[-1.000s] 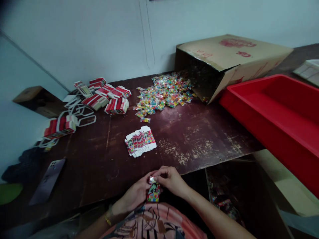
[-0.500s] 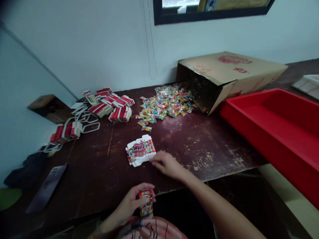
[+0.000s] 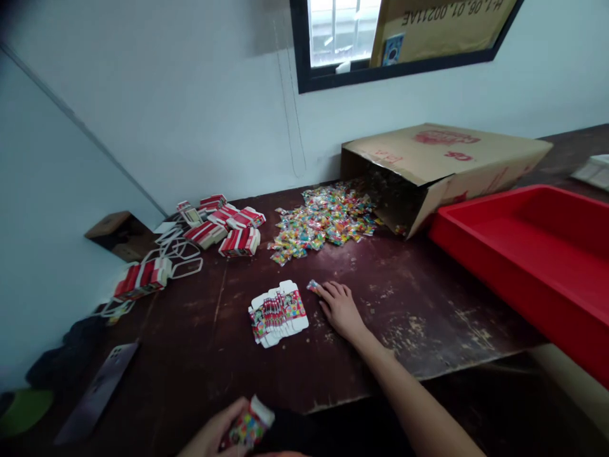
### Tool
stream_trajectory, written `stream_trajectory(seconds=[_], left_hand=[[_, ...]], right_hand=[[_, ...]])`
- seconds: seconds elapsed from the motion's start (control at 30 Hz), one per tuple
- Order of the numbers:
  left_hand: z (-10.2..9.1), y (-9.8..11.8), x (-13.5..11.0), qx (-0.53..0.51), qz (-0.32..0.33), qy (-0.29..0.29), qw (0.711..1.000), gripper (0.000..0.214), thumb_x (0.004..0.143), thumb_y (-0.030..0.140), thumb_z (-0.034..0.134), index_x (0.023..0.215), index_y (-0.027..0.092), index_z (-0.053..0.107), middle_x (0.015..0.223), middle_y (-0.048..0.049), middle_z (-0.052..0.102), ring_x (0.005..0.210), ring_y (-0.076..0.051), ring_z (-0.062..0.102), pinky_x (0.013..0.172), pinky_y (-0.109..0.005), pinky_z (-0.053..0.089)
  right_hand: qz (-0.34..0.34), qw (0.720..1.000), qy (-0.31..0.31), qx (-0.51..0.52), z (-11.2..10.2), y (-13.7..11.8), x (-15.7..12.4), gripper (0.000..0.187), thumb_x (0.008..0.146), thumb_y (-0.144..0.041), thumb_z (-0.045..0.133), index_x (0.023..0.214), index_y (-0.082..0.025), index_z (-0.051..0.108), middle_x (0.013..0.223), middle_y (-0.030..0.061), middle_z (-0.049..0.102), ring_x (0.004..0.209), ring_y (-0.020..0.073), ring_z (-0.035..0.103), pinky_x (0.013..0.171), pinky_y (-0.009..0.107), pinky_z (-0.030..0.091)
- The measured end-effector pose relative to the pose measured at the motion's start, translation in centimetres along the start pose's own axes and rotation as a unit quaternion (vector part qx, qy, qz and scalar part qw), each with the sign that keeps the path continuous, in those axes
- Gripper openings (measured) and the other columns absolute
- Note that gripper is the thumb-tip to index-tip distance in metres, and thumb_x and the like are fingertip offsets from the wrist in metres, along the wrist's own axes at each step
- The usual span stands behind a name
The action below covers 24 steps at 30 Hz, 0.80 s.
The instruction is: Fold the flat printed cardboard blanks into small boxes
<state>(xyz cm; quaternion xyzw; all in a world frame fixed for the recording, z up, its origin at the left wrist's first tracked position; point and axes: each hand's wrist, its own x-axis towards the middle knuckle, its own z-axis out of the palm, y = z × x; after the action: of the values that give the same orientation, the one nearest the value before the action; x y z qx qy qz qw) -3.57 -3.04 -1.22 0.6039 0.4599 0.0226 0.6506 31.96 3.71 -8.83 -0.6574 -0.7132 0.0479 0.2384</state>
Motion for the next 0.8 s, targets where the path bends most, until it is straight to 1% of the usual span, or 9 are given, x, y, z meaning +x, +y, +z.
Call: stream_trajectory(seconds=[0.07, 0.1, 0.17, 0.27, 0.37, 0.5, 0.67, 0.73, 0.8], left_hand=[[0.8, 0.8, 1.4, -0.122, -0.016, 0.009, 0.992, 0.063, 0.076, 0.04, 0.065, 0.133, 0.022, 0.045, 0.115, -0.01, 0.06, 0.096, -0.023, 0.059, 0.082, -0.034, 0.048], [1.4, 1.4, 2.3, -0.167, -0.013, -0.005, 0.986, 0.068, 0.077, 0.041, 0.064, 0.136, 0.02, 0.038, 0.114, -0.0118, 0.061, 0.091, -0.023, 0.061, 0.074, -0.034, 0.051], [2.8, 2.9, 4.2, -0.204, 0.003, -0.021, 0.979, 0.07, 0.075, 0.039, 0.066, 0.134, 0.017, 0.037, 0.108, -0.0132, 0.061, 0.083, -0.022, 0.061, 0.054, -0.027, 0.05], [4.9, 4.9, 6.6, -0.238, 0.033, 0.0, 0.971, 0.069, 0.073, 0.038, 0.07, 0.13, 0.017, 0.04, 0.099, -0.0094, 0.062, 0.075, -0.017, 0.06, 0.047, -0.022, 0.048], [6.1, 5.7, 7.3, -0.262, 0.049, 0.01, 0.964, 0.06, 0.076, 0.042, 0.069, 0.125, 0.017, 0.046, 0.093, -0.0067, 0.063, 0.072, -0.016, 0.061, 0.047, -0.021, 0.05], [6.2, 5.2, 6.8, -0.291, 0.023, 0.036, 0.956, 0.055, 0.084, 0.057, 0.053, 0.118, 0.013, 0.052, 0.088, -0.0092, 0.066, 0.068, -0.018, 0.064, 0.044, -0.022, 0.05], [6.4, 4.7, 6.4, -0.279, 0.008, 0.077, 0.957, 0.06, 0.081, 0.065, 0.05, 0.106, 0.011, 0.059, 0.082, -0.0082, 0.066, 0.064, -0.017, 0.064, 0.043, -0.023, 0.05], [6.8, 4.8, 6.4, -0.273, 0.008, 0.071, 0.959, 0.062, 0.08, 0.066, 0.051, 0.107, 0.012, 0.06, 0.08, -0.0071, 0.066, 0.063, -0.017, 0.063, 0.043, -0.022, 0.049], [7.2, 5.1, 6.4, -0.264, 0.017, 0.057, 0.963, 0.065, 0.08, 0.068, 0.048, 0.108, 0.011, 0.061, 0.077, -0.0064, 0.065, 0.061, -0.016, 0.062, 0.042, -0.022, 0.049]], right_hand=[[0.017, 0.999, 0.015, -0.032, -0.6, -0.3, -5.2, 0.043, 0.094, -0.026, 0.046, 0.137, -0.024, 0.049, 0.133, 0.0109, 0.056, 0.123, 0.0283, 0.046, 0.102, 0.047, 0.035], [0.023, 0.998, 0.023, -0.047, -0.9, -0.7, -7.6, 0.045, 0.094, -0.027, 0.046, 0.139, -0.025, 0.047, 0.134, 0.0105, 0.055, 0.123, 0.0279, 0.046, 0.101, 0.047, 0.036], [0.03, 0.997, 0.033, -0.065, -1.4, -2.1, -11.5, 0.047, 0.094, -0.028, 0.046, 0.141, -0.025, 0.044, 0.134, 0.0102, 0.055, 0.123, 0.0272, 0.047, 0.101, 0.046, 0.038], [0.014, 0.998, 0.009, -0.055, -1.9, -4.4, -15.3, 0.055, 0.092, -0.037, 0.052, 0.143, -0.024, 0.04, 0.134, 0.0108, 0.055, 0.123, 0.0285, 0.047, 0.103, 0.048, 0.036], [-0.017, 0.999, -0.011, -0.025, -2.3, -5.9, -17.3, 0.06, 0.088, -0.039, 0.057, 0.144, -0.024, 0.04, 0.132, 0.0113, 0.056, 0.121, 0.0297, 0.049, 0.104, 0.051, 0.036], [-0.005, 0.993, 0.022, 0.113, -3.1, -7.4, -18.0, 0.033, 0.094, -0.019, 0.048, 0.123, -0.027, 0.06, 0.106, 0.0083, 0.067, 0.097, 0.0216, 0.061, 0.087, 0.038, 0.05], [0.094, 0.931, 0.007, 0.352, -5.4, -9.9, -14.7, 0.018, 0.095, -0.028, 0.05, 0.102, -0.023, 0.066, 0.1, 0.0061, 0.067, 0.094, 0.0187, 0.063, 0.08, 0.028, 0.051], [0.116, 0.923, 0.03, 0.366, -5.9, -10.5, -12.5, 0.015, 0.094, -0.029, 0.053, 0.098, -0.022, 0.065, 0.093, 0.0044, 0.068, 0.087, 0.0179, 0.063, 0.077, 0.028, 0.05], [0.122, 0.934, 0.075, 0.327, -6.2, -10.6, -10.5, 0.011, 0.093, -0.029, 0.055, 0.094, -0.022, 0.063, 0.088, 0.0036, 0.068, 0.083, 0.0183, 0.061, 0.076, 0.03, 0.047]])
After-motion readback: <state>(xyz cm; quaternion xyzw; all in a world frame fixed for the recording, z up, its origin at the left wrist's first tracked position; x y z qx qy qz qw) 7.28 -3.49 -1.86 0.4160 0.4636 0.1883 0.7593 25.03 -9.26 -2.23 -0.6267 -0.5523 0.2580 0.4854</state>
